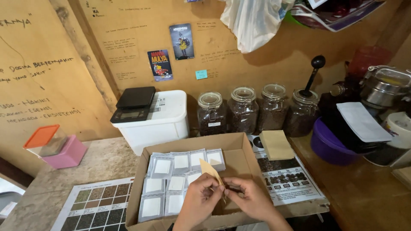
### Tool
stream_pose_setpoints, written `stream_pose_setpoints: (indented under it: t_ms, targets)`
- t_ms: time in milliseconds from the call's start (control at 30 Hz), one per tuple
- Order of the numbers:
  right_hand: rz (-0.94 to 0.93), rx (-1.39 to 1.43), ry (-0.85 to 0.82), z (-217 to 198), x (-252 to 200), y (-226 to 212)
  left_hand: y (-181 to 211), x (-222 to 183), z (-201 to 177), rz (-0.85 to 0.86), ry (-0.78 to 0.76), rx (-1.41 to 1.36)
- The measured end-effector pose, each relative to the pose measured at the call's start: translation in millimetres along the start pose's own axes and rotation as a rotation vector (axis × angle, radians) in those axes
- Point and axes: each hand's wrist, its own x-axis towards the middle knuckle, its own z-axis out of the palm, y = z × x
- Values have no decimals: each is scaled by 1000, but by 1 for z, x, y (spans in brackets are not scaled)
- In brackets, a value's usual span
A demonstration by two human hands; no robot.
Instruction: The person sorts small white packets of coffee and brown paper envelopes by hand, arranging the envelopes on a wooden table and then placing packets into a cardboard box.
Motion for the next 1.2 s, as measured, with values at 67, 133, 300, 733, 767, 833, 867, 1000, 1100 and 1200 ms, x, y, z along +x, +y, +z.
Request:
stream_pose_setpoints:
  t_ms: [67, 133, 300, 733, 767, 833, 867, 1000, 1100, 1200]
  targets:
    - [-4, -63, -11, 1, 1, -3, -2, 0, 1, -6, 27, 8]
    - [8, -79, -4, 4, 1, 0, -2, 0, 1, -38, 44, 21]
    - [-25, -152, 43, 9, 2, 8, -8, 2, 1, -57, 59, 21]
    - [-295, -350, 188, 9, 4, 20, -16, 7, 3, 10, 82, 138]
    - [-350, -431, 265, 10, 5, 26, -18, 6, 3, 47, 105, 175]
    - [-483, -470, 340, 13, 5, 30, -19, 3, 5, 64, 127, 236]
    - [-622, -508, 427, 15, 6, 32, -20, 4, 6, 93, 143, 299]
    - [-940, -520, 487, 25, 2, 15, -6, 0, 9, 133, 166, 318]
    - [-1001, -716, 506, 28, -3, 18, -4, -3, 13, 143, 214, 346]
    - [-979, -791, 563, 33, -11, 15, 0, -8, 16, 134, 321, 351]
